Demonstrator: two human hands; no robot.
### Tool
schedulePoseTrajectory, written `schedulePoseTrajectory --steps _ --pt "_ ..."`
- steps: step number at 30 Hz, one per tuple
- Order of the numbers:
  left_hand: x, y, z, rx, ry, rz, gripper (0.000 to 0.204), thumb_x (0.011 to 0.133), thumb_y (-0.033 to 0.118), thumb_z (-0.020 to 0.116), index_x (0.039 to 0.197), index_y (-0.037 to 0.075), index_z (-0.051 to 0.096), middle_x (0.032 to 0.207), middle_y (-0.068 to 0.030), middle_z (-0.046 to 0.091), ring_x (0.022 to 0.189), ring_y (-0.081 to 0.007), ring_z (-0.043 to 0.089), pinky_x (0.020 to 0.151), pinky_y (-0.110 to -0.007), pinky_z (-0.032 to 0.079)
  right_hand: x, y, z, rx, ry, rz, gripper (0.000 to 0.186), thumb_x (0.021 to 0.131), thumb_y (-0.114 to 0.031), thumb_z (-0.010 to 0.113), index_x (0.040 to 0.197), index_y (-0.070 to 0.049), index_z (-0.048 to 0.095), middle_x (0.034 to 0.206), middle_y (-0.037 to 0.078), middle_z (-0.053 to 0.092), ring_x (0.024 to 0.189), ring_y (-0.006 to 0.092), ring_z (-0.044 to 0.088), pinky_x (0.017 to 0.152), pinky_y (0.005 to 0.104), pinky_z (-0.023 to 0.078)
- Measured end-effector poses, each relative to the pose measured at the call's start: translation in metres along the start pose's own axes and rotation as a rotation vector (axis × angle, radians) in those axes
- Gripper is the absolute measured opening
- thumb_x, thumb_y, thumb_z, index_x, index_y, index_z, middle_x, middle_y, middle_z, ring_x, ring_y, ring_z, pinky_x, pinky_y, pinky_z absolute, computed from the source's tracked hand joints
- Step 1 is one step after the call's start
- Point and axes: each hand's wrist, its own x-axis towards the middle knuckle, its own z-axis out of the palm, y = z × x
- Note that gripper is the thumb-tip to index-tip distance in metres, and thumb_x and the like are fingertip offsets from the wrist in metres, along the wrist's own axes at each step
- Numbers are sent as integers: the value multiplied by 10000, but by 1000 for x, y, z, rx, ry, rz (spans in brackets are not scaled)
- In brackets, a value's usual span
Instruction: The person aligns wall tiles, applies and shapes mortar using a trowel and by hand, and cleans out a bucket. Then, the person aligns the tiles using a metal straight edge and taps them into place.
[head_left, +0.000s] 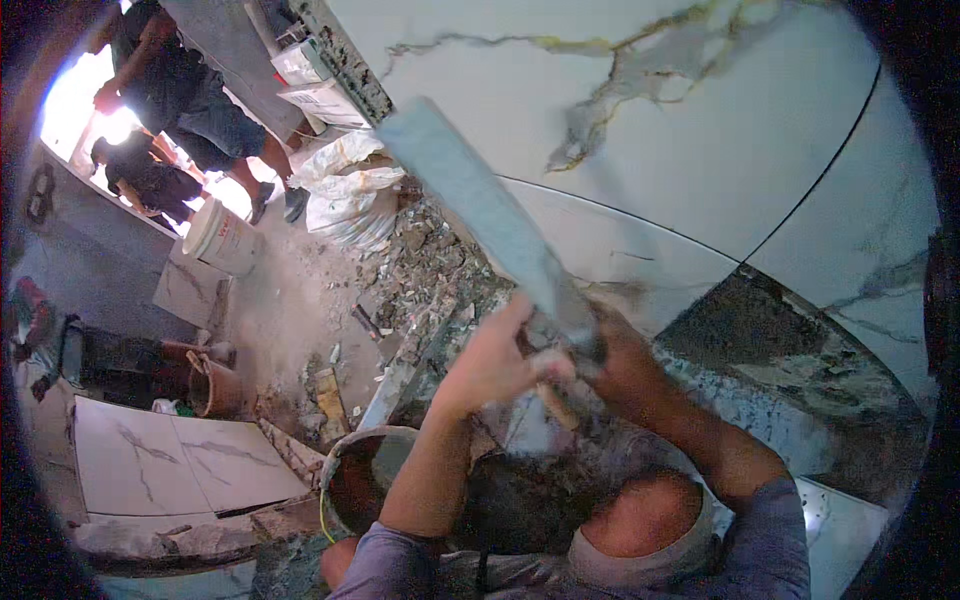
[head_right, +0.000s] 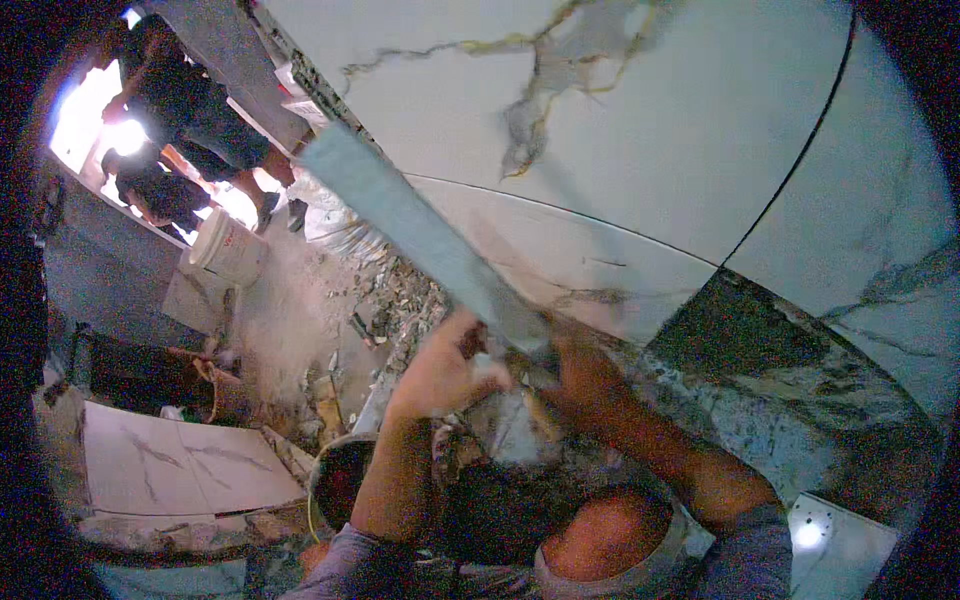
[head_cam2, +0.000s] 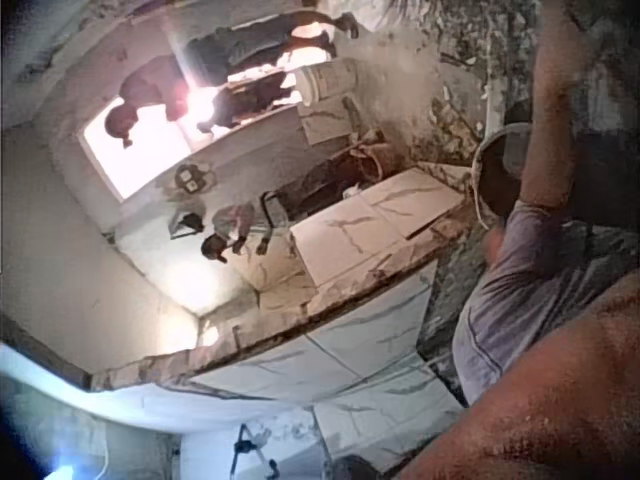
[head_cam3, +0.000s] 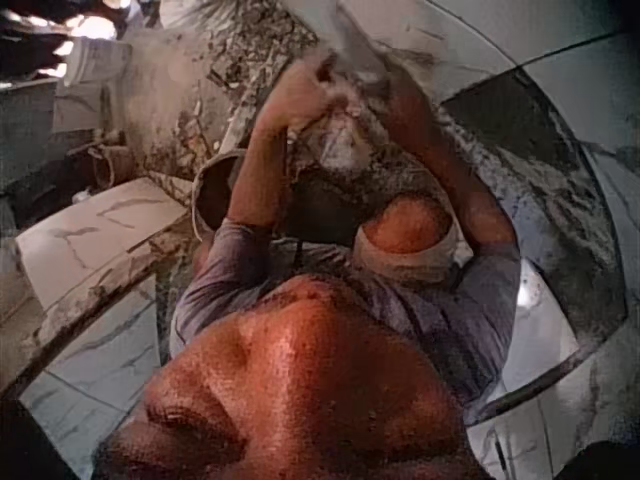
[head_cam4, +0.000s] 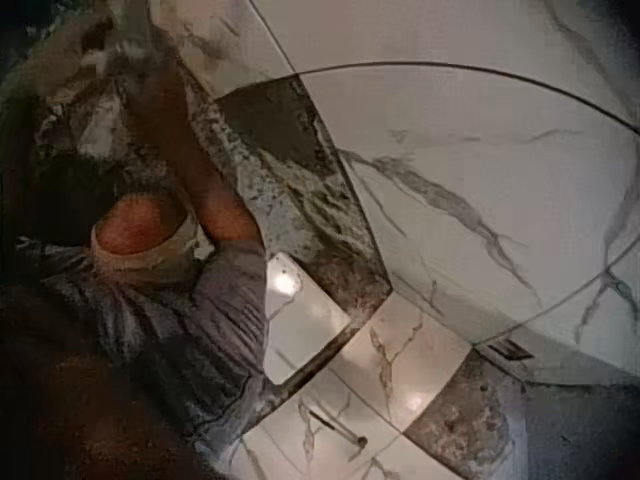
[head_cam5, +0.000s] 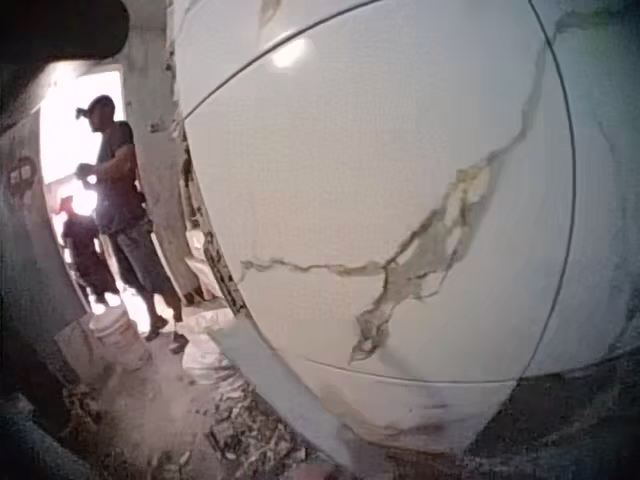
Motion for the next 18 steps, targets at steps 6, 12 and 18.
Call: schedulePoseTrajectory --steps 6,12,18 --pt "25 -21 -45 -322 526 -321 182 813 68 629 964 -16 574 869 -65 626 802 -124 574 733 -278 462 81 -17 50 61 -12 -131 633 821 -264 575 1329 15 318 1304 281 339 1165 444 403 995 467 329" --pt "66 -59 -84 -157 580 -167 219 830 107 629 986 -34 567 911 -89 634 811 -150 597 720 -292 502 59 15 31 118 84 -57 667 789 -256 641 1341 -44 334 1310 246 345 1222 428 333 1003 479 309" --pt "86 -71 -107 -185 518 -166 274 834 92 621 1071 -19 538 960 -97 618 874 -177 597 769 -313 501 39 49 20 116 220 -56 640 777 -247 662 1302 -27 370 1255 231 421 1174 410 398 985 440 341"
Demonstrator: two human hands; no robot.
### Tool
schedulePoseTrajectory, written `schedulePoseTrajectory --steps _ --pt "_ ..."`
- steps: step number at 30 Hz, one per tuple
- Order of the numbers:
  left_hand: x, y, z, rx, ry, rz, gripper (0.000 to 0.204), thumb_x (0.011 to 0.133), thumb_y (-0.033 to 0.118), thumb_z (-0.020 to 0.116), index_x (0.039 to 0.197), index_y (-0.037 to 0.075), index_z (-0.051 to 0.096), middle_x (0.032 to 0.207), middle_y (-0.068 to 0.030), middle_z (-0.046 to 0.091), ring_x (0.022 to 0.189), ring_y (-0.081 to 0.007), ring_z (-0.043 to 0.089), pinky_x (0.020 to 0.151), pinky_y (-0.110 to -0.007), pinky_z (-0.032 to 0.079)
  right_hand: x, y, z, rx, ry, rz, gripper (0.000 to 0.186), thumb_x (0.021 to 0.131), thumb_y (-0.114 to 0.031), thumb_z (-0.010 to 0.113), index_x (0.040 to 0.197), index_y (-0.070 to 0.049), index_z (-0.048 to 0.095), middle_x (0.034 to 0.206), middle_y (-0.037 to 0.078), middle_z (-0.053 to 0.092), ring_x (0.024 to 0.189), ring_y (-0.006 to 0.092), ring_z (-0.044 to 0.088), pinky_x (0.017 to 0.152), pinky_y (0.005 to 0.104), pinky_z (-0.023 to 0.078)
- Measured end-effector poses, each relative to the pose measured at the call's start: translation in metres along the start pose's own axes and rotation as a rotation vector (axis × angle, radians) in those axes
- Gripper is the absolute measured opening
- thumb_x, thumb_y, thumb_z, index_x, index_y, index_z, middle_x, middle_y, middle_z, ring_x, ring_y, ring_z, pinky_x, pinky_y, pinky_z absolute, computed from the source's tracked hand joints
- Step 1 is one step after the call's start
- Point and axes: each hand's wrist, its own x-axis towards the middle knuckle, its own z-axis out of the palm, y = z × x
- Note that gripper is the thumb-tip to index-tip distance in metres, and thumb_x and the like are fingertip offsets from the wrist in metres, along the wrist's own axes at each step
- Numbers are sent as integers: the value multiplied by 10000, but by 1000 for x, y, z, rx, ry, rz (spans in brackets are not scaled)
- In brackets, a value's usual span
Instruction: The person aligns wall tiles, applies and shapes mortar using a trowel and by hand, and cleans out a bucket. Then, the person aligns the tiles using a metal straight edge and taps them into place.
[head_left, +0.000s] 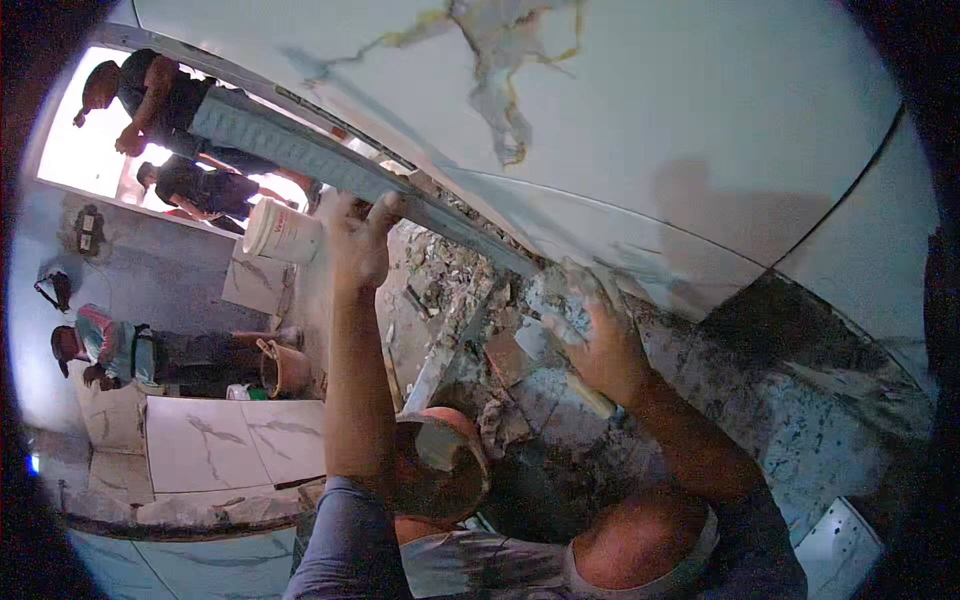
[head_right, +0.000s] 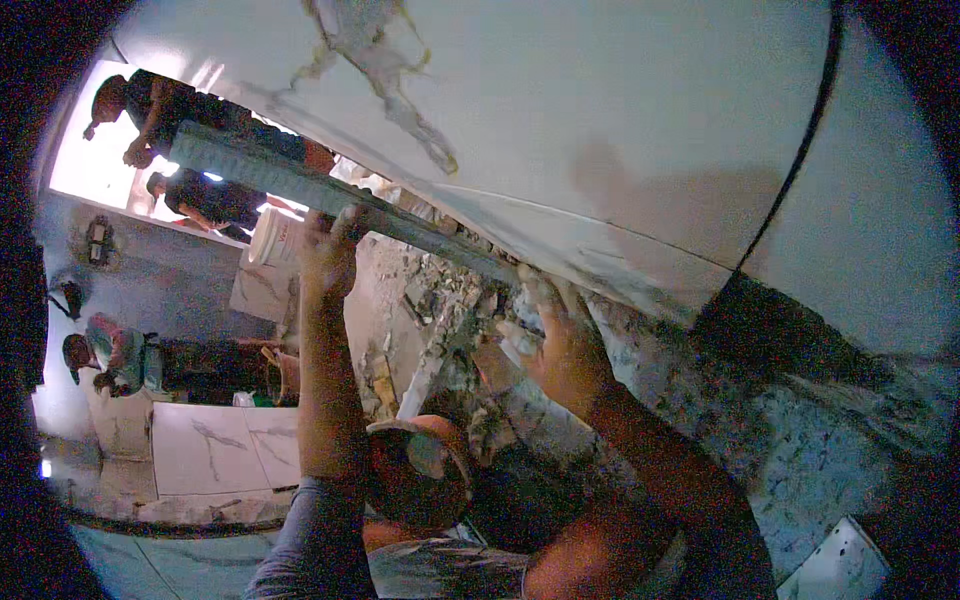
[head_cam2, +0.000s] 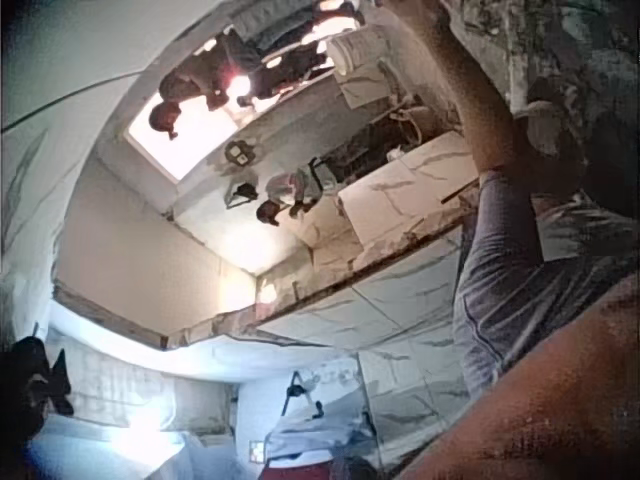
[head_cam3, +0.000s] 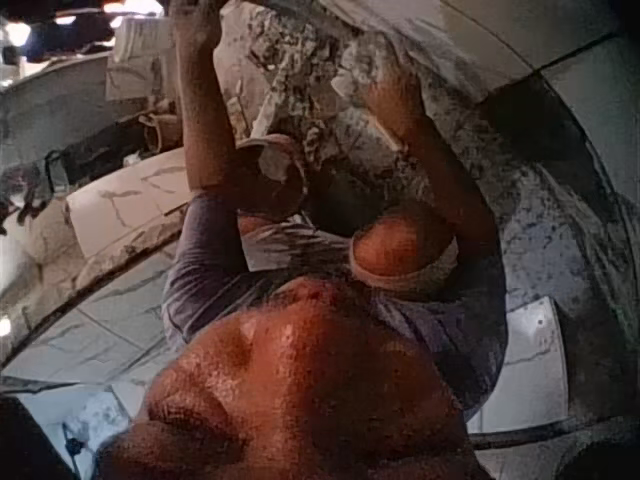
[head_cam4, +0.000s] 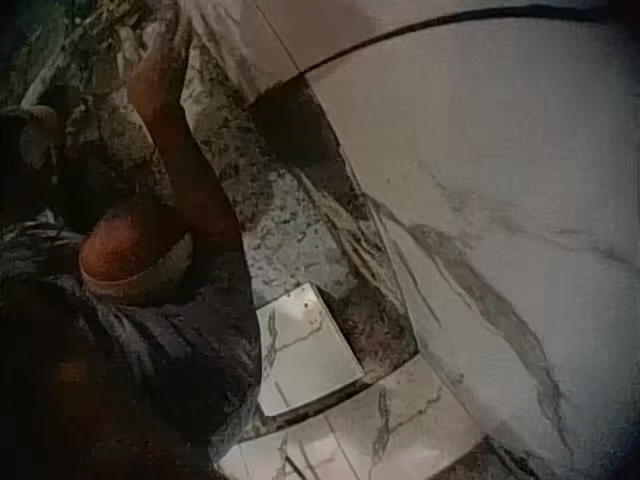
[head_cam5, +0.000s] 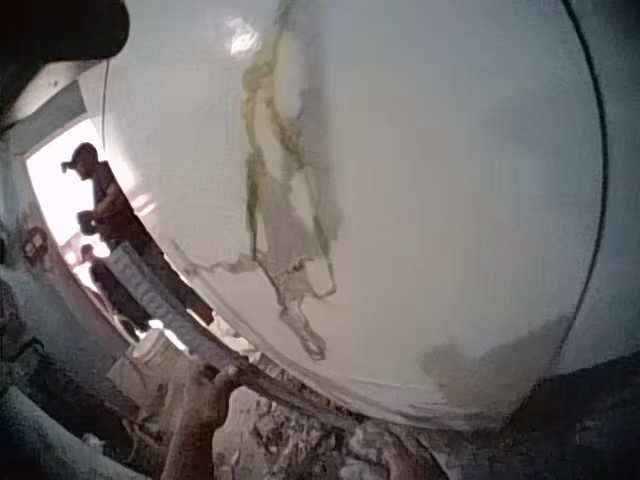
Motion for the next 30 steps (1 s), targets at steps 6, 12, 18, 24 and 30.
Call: schedulePoseTrajectory --steps 6,12,18,24,30 --pt "6 -2 -18 -178 -197 1 324 841 153 609 1099 -13 503 1099 -167 582 1032 -287 562 897 -408 446 -7 3 2 94 -63 73 569 795 -265 644 1253 -12 422 1233 232 433 1149 405 422 963 441 363" --pt "5 -8 -38 -280 -251 -27 335 851 180 599 1137 42 492 1101 -115 587 1087 -274 526 889 -424 428 -5 3 6 154 -69 33 545 808 -297 626 1237 -15 442 1220 232 443 1126 397 445 947 428 376" --pt "0 -5 -15 -241 -71 -100 313 814 130 635 1087 31 516 1020 -80 580 897 -197 575 774 -367 503 -6 1 7 37 -77 25 504 823 -313 611 1196 -4 475 1140 260 504 1066 418 486 913 443 395" --pt "8 -21 28 -77 90 -71 238 839 65 585 1059 5 518 898 -51 591 796 -154 576 728 -299 501 -7 3 8 124 -208 165 474 828 -288 612 1181 3 488 1148 244 517 1058 397 509 897 424 416" --pt "21 -38 42 230 257 201 210 832 82 607 1003 -7 523 833 -47 593 703 -108 527 638 -255 426 -7 6 10 170 -165 159 479 827 -294 614 1188 -7 486 1106 224 543 1010 383 538 870 414 434"
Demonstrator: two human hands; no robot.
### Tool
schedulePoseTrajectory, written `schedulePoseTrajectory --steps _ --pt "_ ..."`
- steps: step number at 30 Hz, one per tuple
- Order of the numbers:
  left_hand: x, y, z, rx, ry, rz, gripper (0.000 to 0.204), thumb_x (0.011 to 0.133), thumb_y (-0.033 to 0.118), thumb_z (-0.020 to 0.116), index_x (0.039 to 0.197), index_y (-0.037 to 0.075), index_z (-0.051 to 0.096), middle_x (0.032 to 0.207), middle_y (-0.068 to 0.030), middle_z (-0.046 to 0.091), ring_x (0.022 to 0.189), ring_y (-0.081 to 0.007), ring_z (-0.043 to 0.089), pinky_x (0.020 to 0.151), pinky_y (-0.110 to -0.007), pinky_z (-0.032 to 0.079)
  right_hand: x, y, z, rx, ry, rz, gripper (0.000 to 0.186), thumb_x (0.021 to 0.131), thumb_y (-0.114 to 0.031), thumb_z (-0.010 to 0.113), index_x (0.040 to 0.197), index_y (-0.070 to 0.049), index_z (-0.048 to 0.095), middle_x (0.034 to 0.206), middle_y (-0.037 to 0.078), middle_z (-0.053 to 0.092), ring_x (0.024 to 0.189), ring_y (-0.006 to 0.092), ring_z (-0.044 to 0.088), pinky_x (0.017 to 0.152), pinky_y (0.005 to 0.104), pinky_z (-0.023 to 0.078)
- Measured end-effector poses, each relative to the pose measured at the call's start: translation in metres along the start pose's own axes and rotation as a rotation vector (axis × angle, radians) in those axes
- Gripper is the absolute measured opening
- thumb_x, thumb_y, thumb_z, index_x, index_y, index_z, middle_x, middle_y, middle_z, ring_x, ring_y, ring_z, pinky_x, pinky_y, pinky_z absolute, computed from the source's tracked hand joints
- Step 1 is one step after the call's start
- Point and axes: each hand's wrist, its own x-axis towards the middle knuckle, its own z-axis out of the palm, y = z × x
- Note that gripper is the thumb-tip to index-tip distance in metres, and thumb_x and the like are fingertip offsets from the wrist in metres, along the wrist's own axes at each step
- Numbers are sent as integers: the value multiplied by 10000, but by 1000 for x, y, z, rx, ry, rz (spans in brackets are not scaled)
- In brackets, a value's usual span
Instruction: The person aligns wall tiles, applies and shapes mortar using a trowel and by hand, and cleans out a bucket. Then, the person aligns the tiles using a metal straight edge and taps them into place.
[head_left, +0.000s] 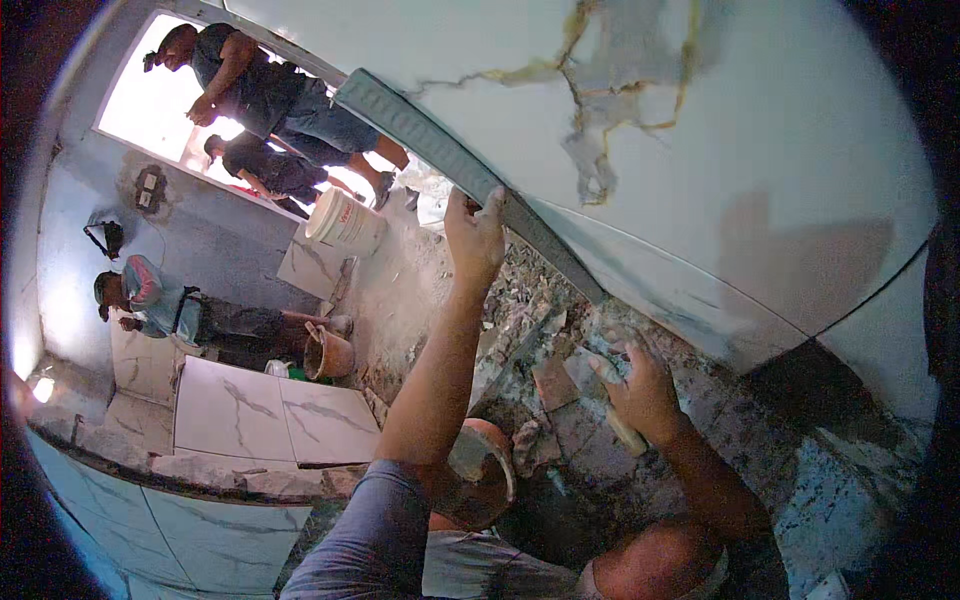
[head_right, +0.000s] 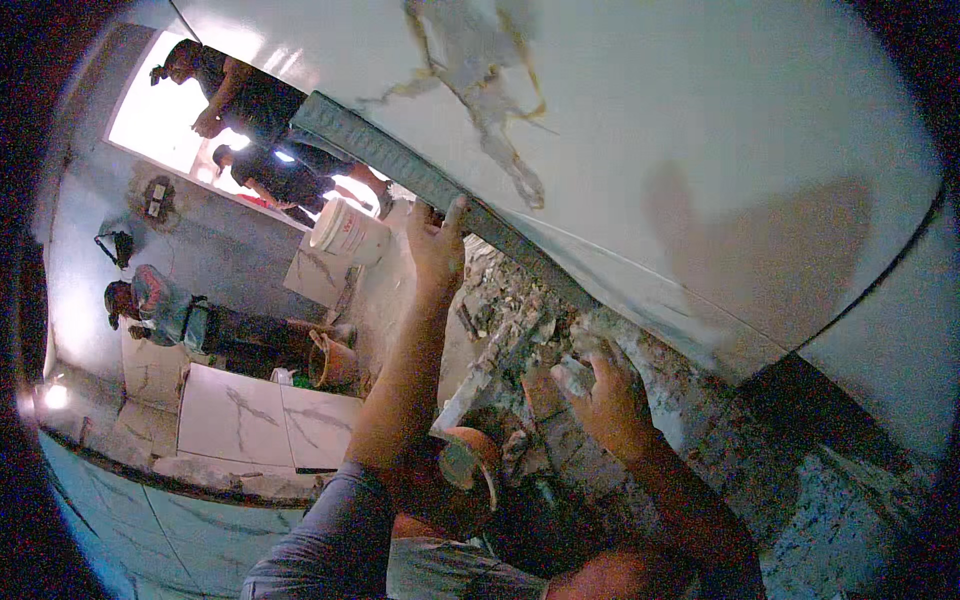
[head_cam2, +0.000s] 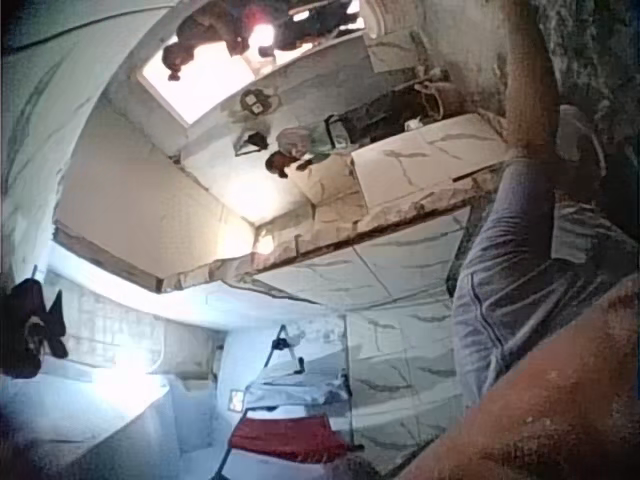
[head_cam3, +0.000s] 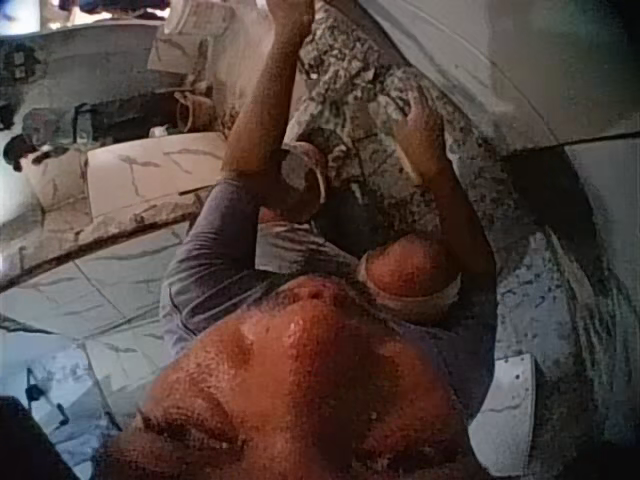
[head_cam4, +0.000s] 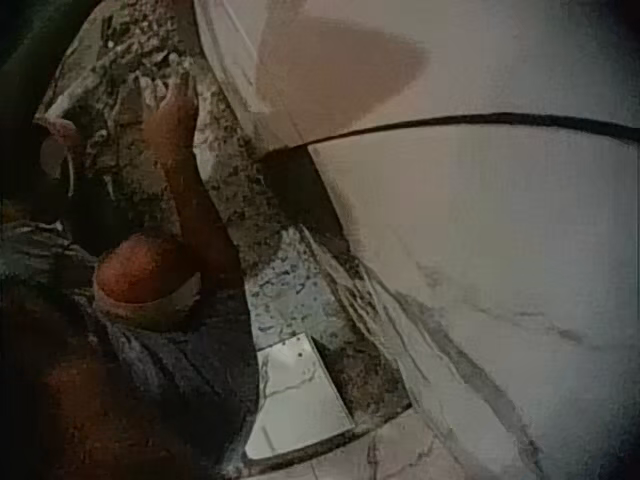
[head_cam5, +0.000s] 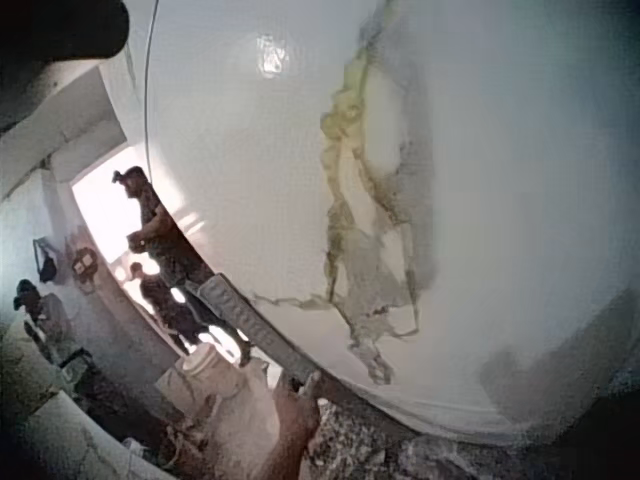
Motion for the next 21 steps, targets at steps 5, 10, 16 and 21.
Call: schedulePoseTrajectory --steps 5,10,16,21 --pt "-1 9 0 -33 9 -43 222 836 93 613 1000 -21 517 849 -70 597 747 -121 540 687 -266 433 2 5 0 -7 -11 1 476 824 -298 617 1182 -13 488 1057 214 563 957 386 560 848 414 447" --pt "-2 17 -2 189 39 88 252 838 129 633 1007 -26 526 869 -83 599 745 -144 556 665 -302 460 1 12 3 -112 56 -47 460 822 -320 616 1165 -37 503 1036 217 574 949 376 570 822 421 460" --pt "2 20 1 165 9 -8 290 842 143 634 1048 -25 518 905 -82 597 762 -157 562 634 -288 487 -5 20 23 3 -91 -19 488 822 -312 612 1207 -45 476 978 207 601 899 355 596 801 422 472" --pt "-4 29 6 -144 -14 -121 317 853 59 591 1128 -47 474 1044 -104 557 919 -172 540 768 -290 471 -10 24 36 -39 -32 -158 487 804 -287 644 1193 -51 472 1044 194 577 963 336 576 814 419 471"
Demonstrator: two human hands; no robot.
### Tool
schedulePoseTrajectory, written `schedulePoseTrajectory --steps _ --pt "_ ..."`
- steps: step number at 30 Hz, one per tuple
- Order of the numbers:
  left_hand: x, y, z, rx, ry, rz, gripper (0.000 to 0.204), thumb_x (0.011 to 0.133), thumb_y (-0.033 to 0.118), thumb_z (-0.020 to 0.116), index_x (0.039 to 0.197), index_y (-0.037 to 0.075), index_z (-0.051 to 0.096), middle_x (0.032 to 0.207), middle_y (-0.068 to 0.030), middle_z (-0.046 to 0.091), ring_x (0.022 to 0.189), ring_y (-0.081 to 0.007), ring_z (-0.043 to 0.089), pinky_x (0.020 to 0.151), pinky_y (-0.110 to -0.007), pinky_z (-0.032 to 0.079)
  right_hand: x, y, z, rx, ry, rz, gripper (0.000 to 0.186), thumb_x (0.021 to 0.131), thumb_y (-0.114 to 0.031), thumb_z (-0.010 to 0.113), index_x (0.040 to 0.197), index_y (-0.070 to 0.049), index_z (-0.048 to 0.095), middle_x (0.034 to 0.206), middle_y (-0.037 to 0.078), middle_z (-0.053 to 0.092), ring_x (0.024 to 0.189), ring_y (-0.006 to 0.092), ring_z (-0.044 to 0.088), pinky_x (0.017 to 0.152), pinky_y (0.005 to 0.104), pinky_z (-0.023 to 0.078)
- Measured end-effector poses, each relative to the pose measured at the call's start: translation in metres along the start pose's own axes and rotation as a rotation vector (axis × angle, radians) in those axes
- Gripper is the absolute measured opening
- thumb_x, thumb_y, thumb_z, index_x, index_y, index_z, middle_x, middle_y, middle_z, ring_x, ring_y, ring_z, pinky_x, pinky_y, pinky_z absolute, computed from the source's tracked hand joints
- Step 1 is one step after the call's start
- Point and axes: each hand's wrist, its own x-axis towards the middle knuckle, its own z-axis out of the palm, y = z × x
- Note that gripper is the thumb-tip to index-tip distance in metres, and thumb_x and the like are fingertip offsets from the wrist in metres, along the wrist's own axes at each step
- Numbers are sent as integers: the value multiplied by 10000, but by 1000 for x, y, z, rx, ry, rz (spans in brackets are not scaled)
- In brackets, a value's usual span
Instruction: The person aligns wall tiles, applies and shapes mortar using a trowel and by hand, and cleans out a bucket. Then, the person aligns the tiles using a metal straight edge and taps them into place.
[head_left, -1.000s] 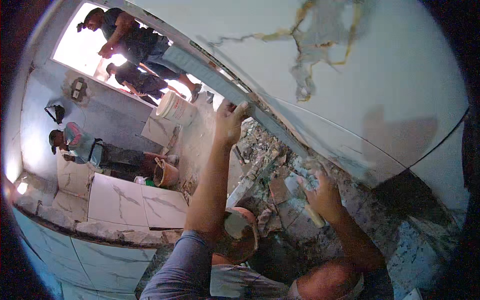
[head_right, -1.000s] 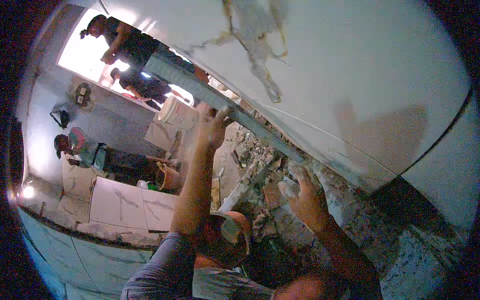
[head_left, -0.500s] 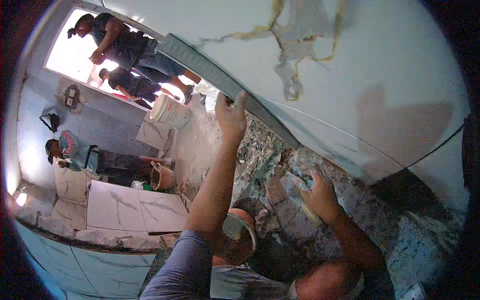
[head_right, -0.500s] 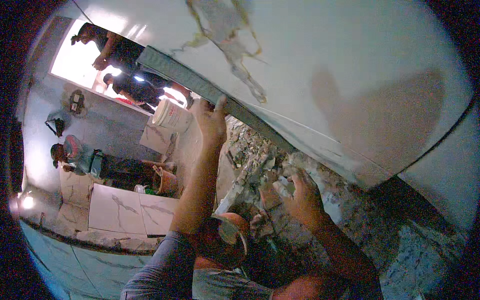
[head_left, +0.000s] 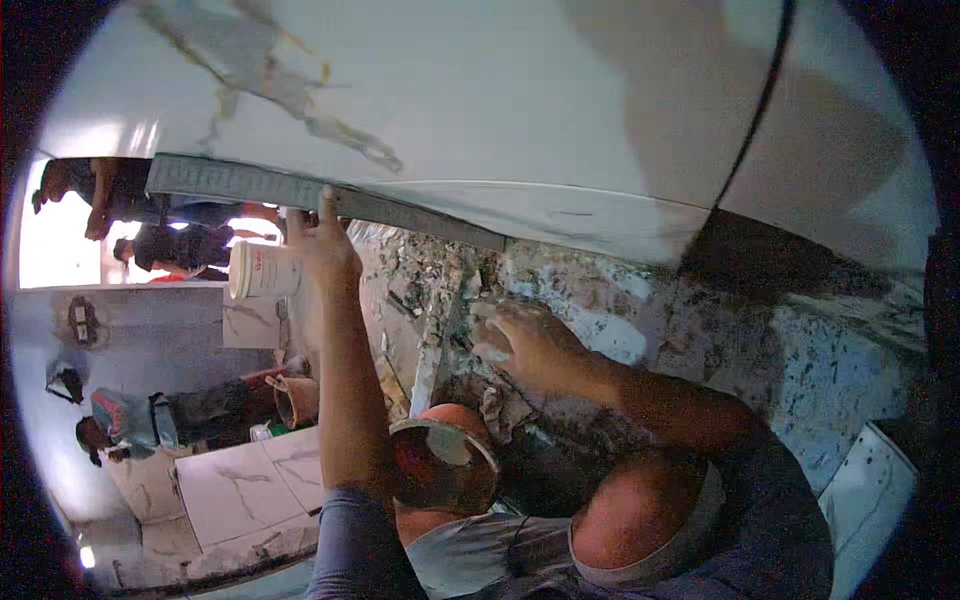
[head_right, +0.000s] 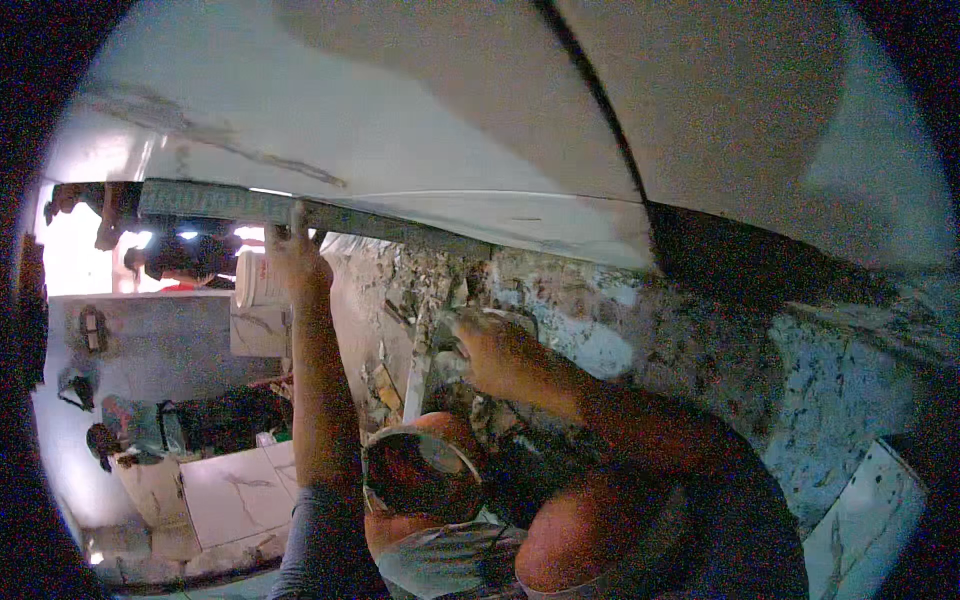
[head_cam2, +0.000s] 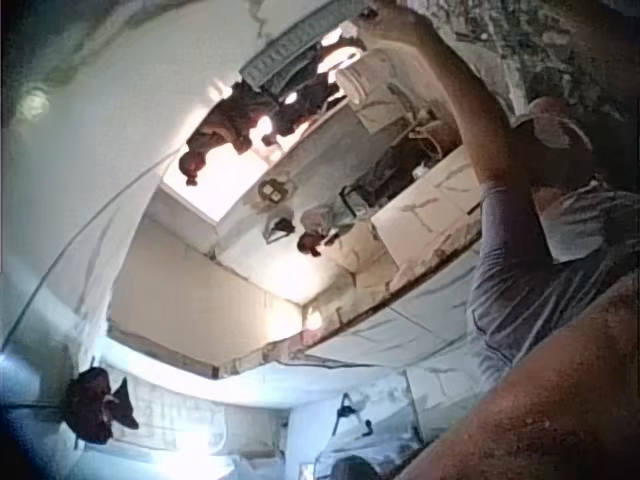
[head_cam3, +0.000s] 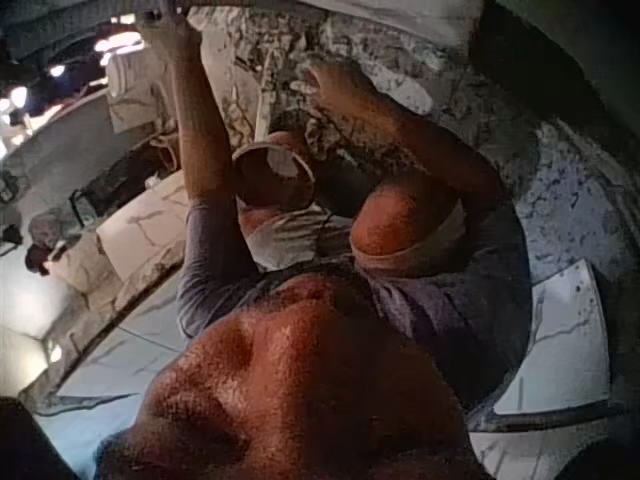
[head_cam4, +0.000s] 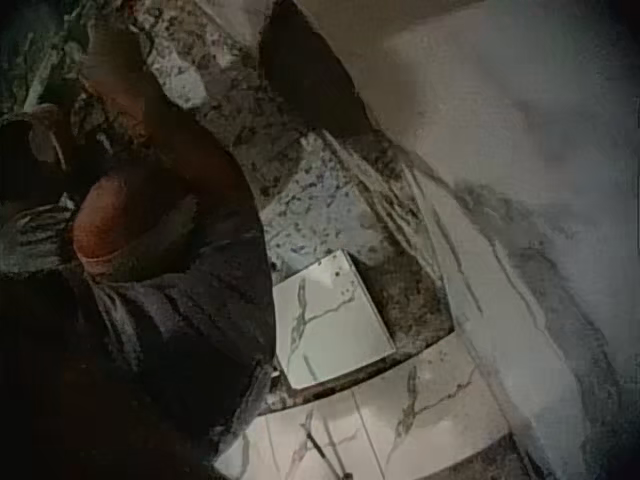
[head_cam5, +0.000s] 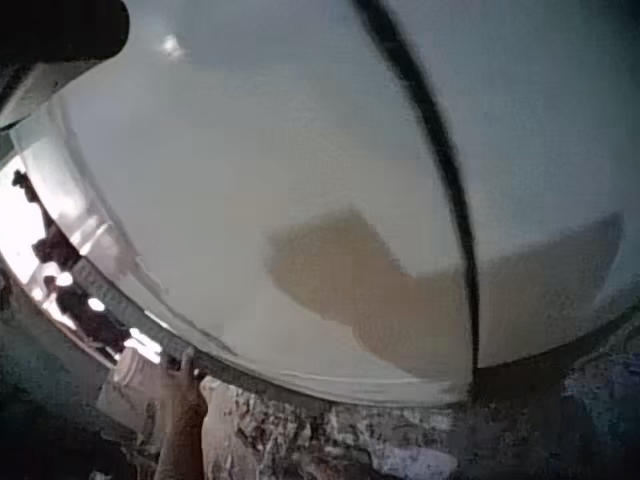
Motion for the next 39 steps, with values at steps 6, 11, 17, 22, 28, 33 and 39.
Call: schedulePoseTrajectory --steps 6,11,17,22,28,33,39 --pt "1 -7 -2 5 31 22 339 843 84 614 1119 -66 485 1062 -126 567 929 -214 546 788 -297 477 -5 3 0 -32 -48 -6 338 727 -128 612 1003 34 503 957 233 581 898 391 577 777 458 470" --pt "13 -14 -15 344 140 157 292 812 175 670 960 -59 578 866 -116 595 803 -195 523 721 -335 433 -3 -6 -7 79 -199 209 422 817 -280 621 1150 -45 513 1019 208 590 919 369 588 793 435 467" --pt "13 4 -12 190 119 76 206 822 125 636 942 -15 543 790 -40 563 702 -102 500 652 -249 410 -1 -13 -14 42 -58 92 496 786 -272 648 1186 -32 480 1094 182 570 931 360 587 820 417 470" --pt "6 14 -8 198 31 72 278 861 109 589 1088 -10 479 961 -86 559 871 -169 554 714 -305 492 -4 -9 -8 -3 -110 53 531 836 -294 614 1266 -41 433 970 196 591 850 326 611 750 395 482" --pt "-3 -1 1 152 66 81 218 847 93 608 1019 -17 530 872 -62 594 769 -120 536 671 -266 433 -1 -7 -11 -70 -214 116 523 818 -271 631 1242 -26 446 1045 199 579 887 336 597 772 409 480" --pt "-3 -13 -2 31 101 -31 261 837 135 643 1002 -39 542 910 -76 593 807 -122 537 690 -263 450 -4 -7 -8 81 72 -28 412 786 -317 641 1047 -15 542 982 209 584 929 389 564 816 445 452" --pt "-3 -16 2 166 25 116 289 851 85 609 1091 -39 505 1029 -122 559 889 -151 539 771 -288 473 -6 0 -6 -16 -123 50 460 758 -175 596 1158 14 470 1018 243 570 941 400 568 819 459 464"
